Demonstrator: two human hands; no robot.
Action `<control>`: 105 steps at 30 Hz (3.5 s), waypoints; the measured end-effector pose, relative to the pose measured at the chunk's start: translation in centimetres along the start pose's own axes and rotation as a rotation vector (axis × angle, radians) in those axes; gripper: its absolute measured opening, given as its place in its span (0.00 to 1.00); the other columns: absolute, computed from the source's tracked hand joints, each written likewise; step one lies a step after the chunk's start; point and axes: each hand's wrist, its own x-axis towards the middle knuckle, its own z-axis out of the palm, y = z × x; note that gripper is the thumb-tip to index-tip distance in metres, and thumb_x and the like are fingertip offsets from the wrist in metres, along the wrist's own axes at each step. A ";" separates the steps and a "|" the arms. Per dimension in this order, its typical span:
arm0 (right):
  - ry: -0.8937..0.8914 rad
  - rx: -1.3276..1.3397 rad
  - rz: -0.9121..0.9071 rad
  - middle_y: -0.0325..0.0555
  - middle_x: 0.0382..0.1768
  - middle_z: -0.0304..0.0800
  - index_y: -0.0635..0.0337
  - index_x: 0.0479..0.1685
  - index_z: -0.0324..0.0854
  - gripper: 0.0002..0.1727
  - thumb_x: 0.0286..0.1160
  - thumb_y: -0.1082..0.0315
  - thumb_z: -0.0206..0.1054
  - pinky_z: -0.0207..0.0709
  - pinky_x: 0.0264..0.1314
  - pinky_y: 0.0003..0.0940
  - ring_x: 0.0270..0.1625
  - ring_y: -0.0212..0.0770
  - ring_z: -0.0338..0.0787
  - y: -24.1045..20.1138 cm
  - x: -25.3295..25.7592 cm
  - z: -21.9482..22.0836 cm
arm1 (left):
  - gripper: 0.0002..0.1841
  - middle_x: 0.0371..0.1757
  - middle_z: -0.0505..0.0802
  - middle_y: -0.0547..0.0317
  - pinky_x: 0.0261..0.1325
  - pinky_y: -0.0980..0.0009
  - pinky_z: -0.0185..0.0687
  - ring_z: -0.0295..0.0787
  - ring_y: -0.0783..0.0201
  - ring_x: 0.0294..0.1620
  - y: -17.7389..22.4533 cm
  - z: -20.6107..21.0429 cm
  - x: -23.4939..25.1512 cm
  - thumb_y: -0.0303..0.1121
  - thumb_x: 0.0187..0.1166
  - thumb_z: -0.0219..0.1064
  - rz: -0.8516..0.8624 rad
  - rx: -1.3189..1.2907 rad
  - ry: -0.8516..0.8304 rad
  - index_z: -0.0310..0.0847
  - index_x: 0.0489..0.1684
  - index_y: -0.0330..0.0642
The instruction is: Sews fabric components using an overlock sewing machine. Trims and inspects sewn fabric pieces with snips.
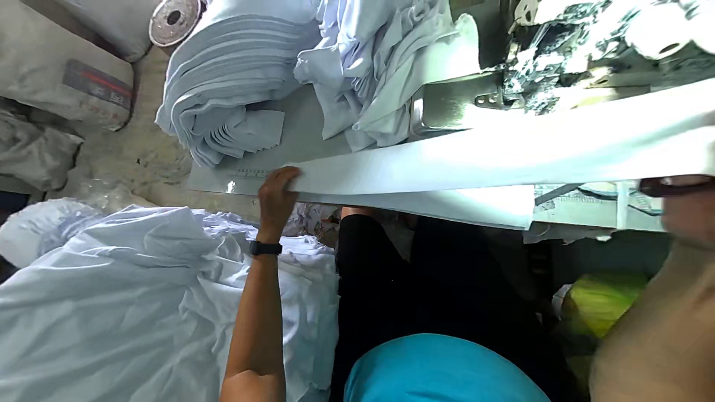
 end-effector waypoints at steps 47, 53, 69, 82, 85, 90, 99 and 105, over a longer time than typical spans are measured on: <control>-0.022 -0.232 -0.092 0.40 0.30 0.89 0.66 0.38 0.85 0.04 0.68 0.77 0.72 0.78 0.31 0.15 0.28 0.22 0.84 5.6 -4.5 8.9 | 0.09 0.44 0.90 0.46 0.49 0.54 0.77 0.86 0.49 0.46 22.5 11.0 9.5 0.30 0.82 0.66 0.618 0.125 -0.075 0.92 0.44 0.36; 0.021 -0.310 -0.150 0.40 0.28 0.89 0.66 0.36 0.87 0.03 0.65 0.77 0.73 0.74 0.31 0.12 0.27 0.20 0.80 5.4 -3.6 9.0 | 0.16 0.71 0.88 0.47 0.80 0.55 0.68 0.81 0.51 0.77 22.4 14.2 5.2 0.30 0.87 0.56 0.500 0.233 0.074 0.85 0.65 0.37; -0.010 -0.300 -0.061 0.33 0.28 0.88 0.65 0.42 0.89 0.05 0.75 0.73 0.70 0.73 0.27 0.11 0.24 0.15 0.77 4.9 -1.7 7.2 | 0.20 0.60 0.90 0.40 0.68 0.64 0.80 0.87 0.62 0.61 18.1 12.2 19.7 0.28 0.77 0.67 0.267 -0.355 -0.262 0.76 0.64 0.23; -0.155 -0.780 0.265 0.51 0.39 0.83 0.64 0.33 0.85 0.15 0.68 0.60 0.80 0.77 0.37 0.46 0.37 0.46 0.83 7.3 -6.6 1.3 | 0.15 0.71 0.86 0.50 0.74 0.63 0.79 0.82 0.63 0.73 11.0 9.6 4.0 0.29 0.84 0.63 0.183 -0.365 0.030 0.74 0.63 0.32; -0.236 -0.879 0.283 0.53 0.37 0.81 0.65 0.29 0.81 0.16 0.72 0.61 0.77 0.76 0.35 0.49 0.35 0.49 0.83 7.1 -6.1 1.8 | 0.16 0.65 0.88 0.32 0.73 0.58 0.78 0.85 0.51 0.71 8.5 8.8 -0.3 0.29 0.82 0.64 0.098 -0.084 0.041 0.79 0.56 0.22; -0.286 -0.943 0.294 0.60 0.44 0.85 0.70 0.38 0.84 0.13 0.75 0.65 0.74 0.80 0.42 0.60 0.42 0.58 0.87 7.2 -6.4 0.1 | 0.16 0.65 0.88 0.30 0.72 0.55 0.81 0.87 0.45 0.68 6.7 8.8 -3.1 0.27 0.80 0.64 0.055 0.046 0.018 0.81 0.57 0.21; -0.123 -0.530 0.157 0.31 0.30 0.78 0.57 0.39 0.75 0.07 0.73 0.70 0.70 0.74 0.30 0.18 0.27 0.21 0.77 3.5 -5.0 4.1 | 0.11 0.70 0.86 0.36 0.80 0.53 0.74 0.80 0.43 0.77 5.5 5.2 -2.8 0.26 0.79 0.68 0.131 0.078 0.032 0.86 0.51 0.27; -0.132 0.269 0.018 0.32 0.38 0.91 0.49 0.42 0.82 0.07 0.79 0.75 0.65 0.89 0.44 0.23 0.39 0.29 0.92 -2.1 -0.8 3.2 | 0.30 0.75 0.82 0.33 0.82 0.51 0.71 0.78 0.40 0.78 1.5 0.5 -2.0 0.37 0.71 0.78 0.036 0.118 -0.103 0.80 0.68 0.24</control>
